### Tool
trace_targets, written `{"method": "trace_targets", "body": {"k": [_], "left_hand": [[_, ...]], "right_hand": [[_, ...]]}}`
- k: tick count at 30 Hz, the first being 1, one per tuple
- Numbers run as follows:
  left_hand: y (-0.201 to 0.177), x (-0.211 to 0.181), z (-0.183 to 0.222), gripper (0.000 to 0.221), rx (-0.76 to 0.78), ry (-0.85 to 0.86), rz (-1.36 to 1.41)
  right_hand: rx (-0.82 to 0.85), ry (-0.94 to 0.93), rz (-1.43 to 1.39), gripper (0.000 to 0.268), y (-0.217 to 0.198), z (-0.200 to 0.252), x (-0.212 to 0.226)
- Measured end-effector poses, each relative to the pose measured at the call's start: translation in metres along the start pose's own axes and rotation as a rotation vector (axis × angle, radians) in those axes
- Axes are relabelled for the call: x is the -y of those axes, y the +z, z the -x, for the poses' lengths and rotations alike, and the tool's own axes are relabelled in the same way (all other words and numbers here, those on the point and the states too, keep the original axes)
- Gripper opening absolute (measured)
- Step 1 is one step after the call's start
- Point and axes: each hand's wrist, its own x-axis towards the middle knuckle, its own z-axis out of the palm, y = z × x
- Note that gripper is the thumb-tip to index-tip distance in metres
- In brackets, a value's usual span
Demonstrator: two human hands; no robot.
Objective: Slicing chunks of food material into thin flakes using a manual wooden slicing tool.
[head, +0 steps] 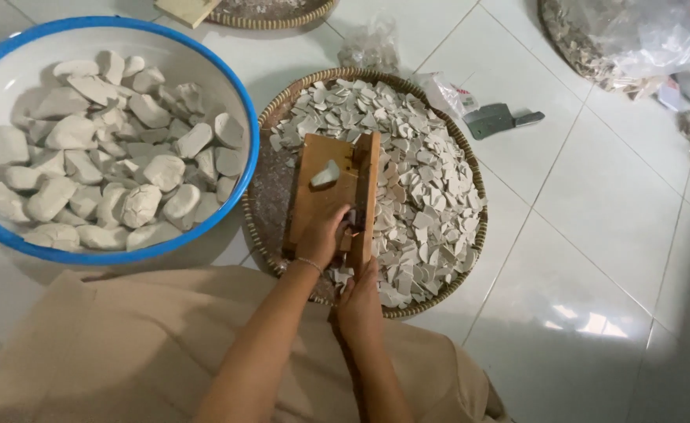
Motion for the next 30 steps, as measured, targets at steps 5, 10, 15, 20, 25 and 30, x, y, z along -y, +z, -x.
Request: {"method": "trace_targets", "body": {"k": [5, 10, 15, 20, 25, 30], "left_hand": [[0.019, 0.022, -0.003, 0.045, -0.011, -0.039, 0.027], [0.034, 0.037, -0.009, 0.039, -0.025, 0.031, -0.075], [0.006, -0.01, -0.003, 0.036, -0.247, 0.324, -0.17], [-0.035, -0.06, 0.003, 0.032, -0.03, 0.043, 0.044], [-0.032, -0.057, 0.003, 0.033, 0.028, 0.006, 0.104], [-0.019, -0.044, 0.002, 0.018, -0.083, 0.147, 0.034]], "right_hand": [[0.086, 0.068, -0.234, 0.06, -0.057, 0.01, 0.0], [0.168, 0.134, -0.479, 0.07, -0.112, 0.022, -0.004], [0.296, 0.278, -0.887, 0.044, -0.188, 0.035, 0.004], [0.156, 0.229, -0.873, 0.064, -0.136, 0.028, 0.004], [0.158, 0.272, -0.901, 0.071, -0.127, 0.028, 0.005], [0.092, 0.201, -0.879, 0.068, -0.107, 0.025, 0.004]]}}
